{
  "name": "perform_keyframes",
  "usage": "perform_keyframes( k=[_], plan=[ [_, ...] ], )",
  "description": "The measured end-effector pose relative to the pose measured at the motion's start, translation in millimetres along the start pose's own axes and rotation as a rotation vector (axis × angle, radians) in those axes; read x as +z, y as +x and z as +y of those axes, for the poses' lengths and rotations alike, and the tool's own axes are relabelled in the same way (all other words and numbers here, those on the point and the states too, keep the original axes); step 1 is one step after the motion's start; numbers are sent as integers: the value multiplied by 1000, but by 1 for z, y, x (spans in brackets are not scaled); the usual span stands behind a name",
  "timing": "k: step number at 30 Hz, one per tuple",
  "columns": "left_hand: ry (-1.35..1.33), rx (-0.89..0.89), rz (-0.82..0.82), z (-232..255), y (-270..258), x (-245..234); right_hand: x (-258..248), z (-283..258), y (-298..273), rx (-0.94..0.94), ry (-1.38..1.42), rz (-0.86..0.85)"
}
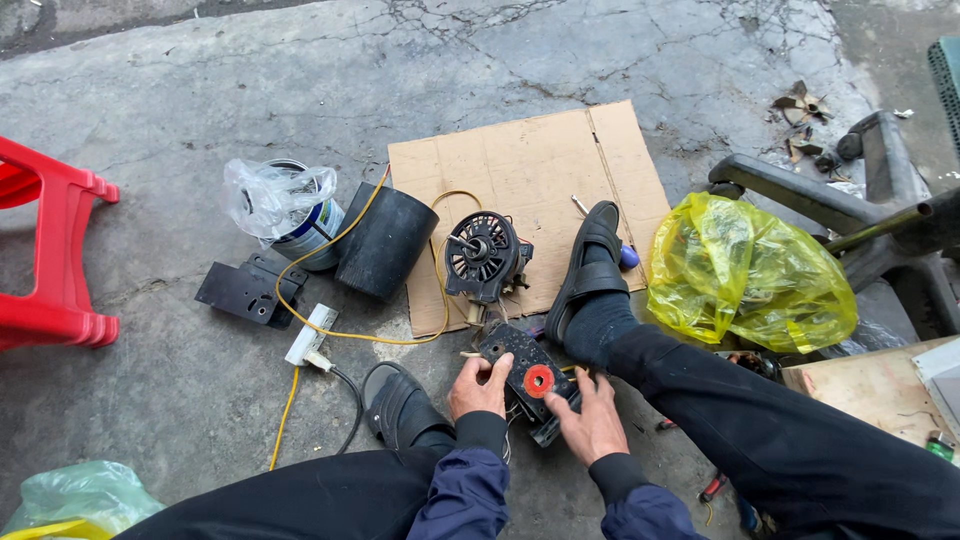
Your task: The person sits on the ground and works on a disassembled electrical motor, using a screwdriver to adjust components on a black plastic part. They then move to a nearby table to select a small metal piece from a container of parts before returning to the motor to continue the repair.
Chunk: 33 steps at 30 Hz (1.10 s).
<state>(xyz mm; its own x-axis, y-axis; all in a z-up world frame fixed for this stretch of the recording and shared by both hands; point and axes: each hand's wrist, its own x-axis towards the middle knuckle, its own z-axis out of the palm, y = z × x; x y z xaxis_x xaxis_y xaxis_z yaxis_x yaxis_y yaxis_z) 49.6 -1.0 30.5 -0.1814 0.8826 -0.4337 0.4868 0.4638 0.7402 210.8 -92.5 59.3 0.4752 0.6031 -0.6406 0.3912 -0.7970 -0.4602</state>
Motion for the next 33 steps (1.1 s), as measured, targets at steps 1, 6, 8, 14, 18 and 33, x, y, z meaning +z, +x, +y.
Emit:
perform_keyframes(
  k=[1, 6, 8, 14, 18, 33],
  plan=[
    [-1, 4, -2, -1, -2, 2, 4, 8, 0, 0, 1, 4],
    [161, 110, -118, -16, -7, 11, 16, 20, 6, -128, -305, 5],
    [156, 133, -122, -15, -2, 11, 20, 21, 13, -168, -267, 21],
    [185, 212, -122, -12, 18, 2, 20, 27, 14, -228, -181, -58],
    [243, 233, -203, 6, 33, -25, 32, 20, 3, -326, -221, -88],
    [245, 17, -288, -42, 71, -17, -42, -104, 8, -515, -104, 84]
  ],
)
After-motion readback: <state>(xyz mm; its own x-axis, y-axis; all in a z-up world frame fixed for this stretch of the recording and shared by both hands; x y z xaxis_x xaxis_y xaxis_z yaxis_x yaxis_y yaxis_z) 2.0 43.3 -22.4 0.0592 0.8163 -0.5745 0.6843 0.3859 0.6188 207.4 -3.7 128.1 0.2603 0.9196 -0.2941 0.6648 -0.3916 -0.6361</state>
